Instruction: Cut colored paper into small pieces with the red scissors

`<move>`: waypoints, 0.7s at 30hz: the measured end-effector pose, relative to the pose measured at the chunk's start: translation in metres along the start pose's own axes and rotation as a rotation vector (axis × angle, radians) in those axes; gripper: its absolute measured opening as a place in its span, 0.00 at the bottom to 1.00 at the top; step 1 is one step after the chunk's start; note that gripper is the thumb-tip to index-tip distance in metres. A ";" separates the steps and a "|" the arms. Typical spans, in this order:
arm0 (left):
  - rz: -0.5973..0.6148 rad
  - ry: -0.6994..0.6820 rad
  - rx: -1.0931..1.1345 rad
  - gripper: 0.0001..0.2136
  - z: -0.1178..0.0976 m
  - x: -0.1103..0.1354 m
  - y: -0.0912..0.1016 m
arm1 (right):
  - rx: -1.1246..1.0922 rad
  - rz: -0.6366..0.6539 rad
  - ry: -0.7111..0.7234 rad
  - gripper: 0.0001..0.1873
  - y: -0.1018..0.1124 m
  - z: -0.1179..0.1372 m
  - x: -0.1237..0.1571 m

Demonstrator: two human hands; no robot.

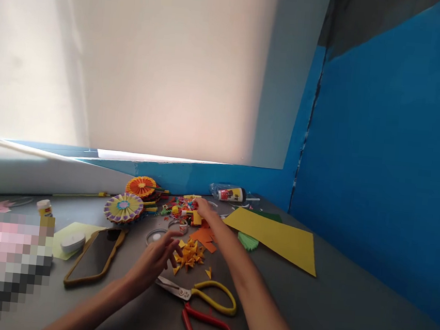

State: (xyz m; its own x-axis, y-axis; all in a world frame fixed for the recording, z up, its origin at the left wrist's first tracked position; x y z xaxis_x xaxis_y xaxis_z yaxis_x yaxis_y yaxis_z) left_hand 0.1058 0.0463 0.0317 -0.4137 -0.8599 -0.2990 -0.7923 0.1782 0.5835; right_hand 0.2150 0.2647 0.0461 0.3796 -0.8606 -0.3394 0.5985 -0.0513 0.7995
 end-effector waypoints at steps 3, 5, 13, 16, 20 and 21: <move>0.003 -0.014 -0.039 0.17 -0.006 0.000 0.002 | -0.208 -0.098 -0.053 0.13 0.002 -0.022 0.000; -0.009 -0.013 -0.031 0.17 -0.005 -0.001 0.004 | -0.347 -0.157 -0.079 0.14 0.013 -0.036 0.001; -0.034 0.016 0.070 0.19 0.004 -0.004 0.003 | -0.832 -0.029 -0.040 0.05 0.054 -0.042 0.009; -0.021 0.008 0.082 0.19 0.003 -0.004 0.001 | -0.881 0.019 -0.023 0.05 0.056 -0.036 0.016; -0.019 0.019 0.078 0.19 0.006 -0.005 0.001 | -0.828 0.037 -0.046 0.10 0.050 -0.034 0.020; -0.018 0.020 0.078 0.19 0.007 -0.004 0.001 | -0.796 0.036 -0.059 0.09 0.048 -0.035 0.019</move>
State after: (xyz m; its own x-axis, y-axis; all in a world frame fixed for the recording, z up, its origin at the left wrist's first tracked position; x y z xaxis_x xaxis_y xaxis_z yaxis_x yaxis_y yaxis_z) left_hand 0.1038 0.0534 0.0288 -0.3902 -0.8728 -0.2931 -0.8325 0.1986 0.5171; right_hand 0.2757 0.2636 0.0603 0.3838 -0.8814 -0.2752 0.9189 0.3351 0.2084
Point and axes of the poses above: each hand's wrist, its own x-axis away from the middle knuckle, its own y-axis out of the back of the hand, z = x × y, the point moved 8 cm from there along -x, towards the middle knuckle, and after that the axes turned 7 degrees about z, right-handed, at the moved point
